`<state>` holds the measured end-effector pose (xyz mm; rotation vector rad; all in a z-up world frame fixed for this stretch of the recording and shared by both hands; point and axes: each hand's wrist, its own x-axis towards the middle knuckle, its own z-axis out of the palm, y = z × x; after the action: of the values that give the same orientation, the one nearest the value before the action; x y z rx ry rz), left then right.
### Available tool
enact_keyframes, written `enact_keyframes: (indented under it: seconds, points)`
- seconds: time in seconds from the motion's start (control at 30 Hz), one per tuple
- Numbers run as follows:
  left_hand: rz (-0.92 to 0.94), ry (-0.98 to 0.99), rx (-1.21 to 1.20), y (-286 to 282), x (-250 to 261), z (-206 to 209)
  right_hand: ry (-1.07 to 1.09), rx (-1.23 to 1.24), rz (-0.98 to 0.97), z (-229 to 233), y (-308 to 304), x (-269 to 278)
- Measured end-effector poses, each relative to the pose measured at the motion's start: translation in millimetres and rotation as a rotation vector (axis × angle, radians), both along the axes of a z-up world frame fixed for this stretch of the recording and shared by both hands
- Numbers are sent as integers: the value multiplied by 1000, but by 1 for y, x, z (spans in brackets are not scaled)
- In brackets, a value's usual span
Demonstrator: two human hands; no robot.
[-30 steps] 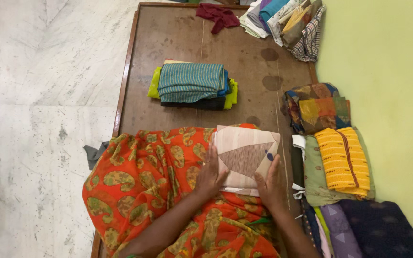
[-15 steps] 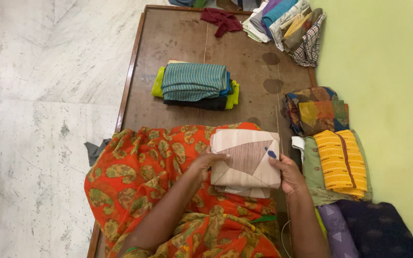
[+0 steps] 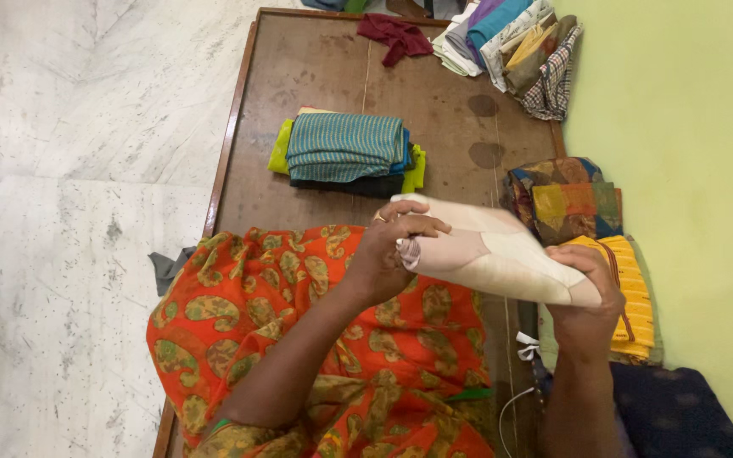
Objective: The person folds several items of clothing, including a patterned pillowcase and a yellow garment, and stacks them on a wooden surface.
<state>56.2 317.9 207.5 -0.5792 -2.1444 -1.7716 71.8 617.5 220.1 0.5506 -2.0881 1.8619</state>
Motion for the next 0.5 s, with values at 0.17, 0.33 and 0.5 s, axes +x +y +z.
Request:
enact_keyframes:
  seconds: [0.17,0.33,0.5]
  points:
    - [104,456,-218,-16,1,-33,477,506,-349,-31,-6,1]
    - [66,230,-686,-37,27,-127,278,902,-143,-116,12,19]
    - [146,71,-441,-57,36,-114,132,832,-180,-103,26,32]
